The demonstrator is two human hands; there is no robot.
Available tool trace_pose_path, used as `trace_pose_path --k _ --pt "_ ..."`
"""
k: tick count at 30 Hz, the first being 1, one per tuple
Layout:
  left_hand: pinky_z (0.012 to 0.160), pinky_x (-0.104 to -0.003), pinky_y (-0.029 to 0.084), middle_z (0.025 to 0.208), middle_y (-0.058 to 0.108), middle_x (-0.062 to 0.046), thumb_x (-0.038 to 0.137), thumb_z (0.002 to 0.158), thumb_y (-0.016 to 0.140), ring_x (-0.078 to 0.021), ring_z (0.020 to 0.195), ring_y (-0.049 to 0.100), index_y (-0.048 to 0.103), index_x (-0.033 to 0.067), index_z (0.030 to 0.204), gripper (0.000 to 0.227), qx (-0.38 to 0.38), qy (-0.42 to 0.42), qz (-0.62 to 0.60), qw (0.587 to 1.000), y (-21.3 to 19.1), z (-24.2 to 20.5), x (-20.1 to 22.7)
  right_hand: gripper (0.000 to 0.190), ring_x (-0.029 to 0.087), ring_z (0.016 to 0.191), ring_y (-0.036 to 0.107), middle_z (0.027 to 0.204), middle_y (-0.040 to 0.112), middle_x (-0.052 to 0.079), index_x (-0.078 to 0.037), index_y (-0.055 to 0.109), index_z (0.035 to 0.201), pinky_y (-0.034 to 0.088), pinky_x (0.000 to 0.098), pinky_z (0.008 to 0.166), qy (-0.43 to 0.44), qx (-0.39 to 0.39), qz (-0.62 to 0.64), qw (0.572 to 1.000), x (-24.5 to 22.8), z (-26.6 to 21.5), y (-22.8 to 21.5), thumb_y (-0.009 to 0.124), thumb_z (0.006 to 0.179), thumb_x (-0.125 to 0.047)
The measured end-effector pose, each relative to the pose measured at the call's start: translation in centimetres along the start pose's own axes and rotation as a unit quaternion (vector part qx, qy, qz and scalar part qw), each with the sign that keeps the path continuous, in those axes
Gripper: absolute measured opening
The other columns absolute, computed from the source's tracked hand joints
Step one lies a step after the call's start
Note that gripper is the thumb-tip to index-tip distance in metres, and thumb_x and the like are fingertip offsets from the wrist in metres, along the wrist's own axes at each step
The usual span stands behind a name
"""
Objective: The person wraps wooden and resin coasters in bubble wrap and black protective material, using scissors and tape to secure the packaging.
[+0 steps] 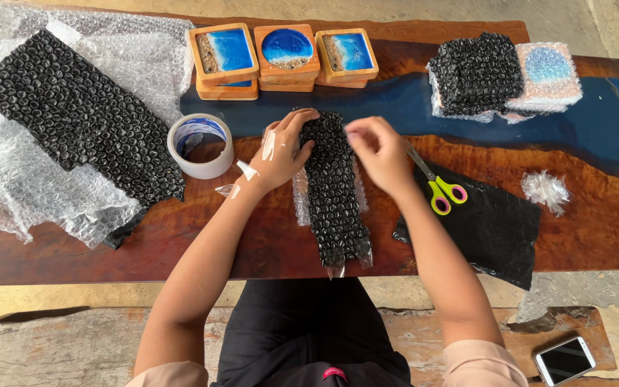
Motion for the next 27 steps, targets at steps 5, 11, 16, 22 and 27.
trace_pose_path --k 5,11,16,22,27 --pt "0.105 -0.062 0.041 0.151 0.046 -0.013 0.023 0.099 0.062 -0.0406 0.130 0.055 0.048 0.0153 0.142 0.046 0.004 -0.040 0.071 0.997 -1.5 -0.2 1.7 0.026 0.026 0.107 0.046 0.119 0.044 0.003 -0.024 0.068 0.128 0.041 0.0431 0.095 0.003 -0.055 -0.138 0.989 0.3 -0.3 2.2 0.066 0.102 -0.026" --pt "0.092 -0.056 0.054 0.123 0.057 -0.020 0.055 0.096 0.065 -0.0423 0.111 0.066 0.037 0.0069 0.148 0.076 -0.011 -0.187 0.145 0.972 -1.5 -1.3 -0.6 0.032 0.028 0.106 0.049 0.120 0.052 0.005 -0.029 0.061 0.136 0.040 0.0440 0.095 0.008 -0.079 -0.191 0.978 1.8 -0.5 3.2 0.059 0.105 -0.031" --pt "0.084 -0.061 0.058 0.115 0.058 -0.026 0.037 0.091 0.078 -0.0526 0.101 0.068 0.034 0.0063 0.142 0.074 0.010 -0.156 0.060 0.986 -0.9 -1.4 -0.6 0.030 0.033 0.113 0.056 0.118 0.056 0.005 -0.027 0.063 0.131 0.042 0.0459 0.103 0.012 -0.063 -0.089 0.994 0.9 -0.5 2.9 0.064 0.101 -0.023" --pt "0.072 -0.053 0.058 0.104 0.042 -0.012 0.017 0.085 0.084 -0.0478 0.087 0.066 0.040 0.0102 0.135 0.067 0.089 -0.094 -0.103 0.986 -4.2 -1.3 3.2 0.032 0.027 0.114 0.059 0.118 0.053 0.003 -0.023 0.064 0.126 0.045 0.0411 0.102 -0.042 0.019 -0.034 0.998 -1.9 -0.6 0.5 0.067 0.095 -0.013" --pt "0.093 -0.060 0.055 0.120 0.038 -0.011 0.014 0.088 0.082 -0.0534 0.111 0.061 0.052 0.0136 0.131 0.052 0.101 0.050 -0.111 0.987 -6.4 -1.3 8.2 0.039 0.024 0.091 0.052 0.110 0.042 0.005 -0.017 0.064 0.126 0.048 0.0499 0.090 -0.086 -0.014 -0.033 0.996 -4.5 -0.7 -0.7 0.062 0.089 -0.004"
Point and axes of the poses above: each hand's wrist, its own z-axis towards the middle knuckle, its own y-axis out of the palm, x = y × z, the point moved 9 cm from there along z, towards the middle knuckle
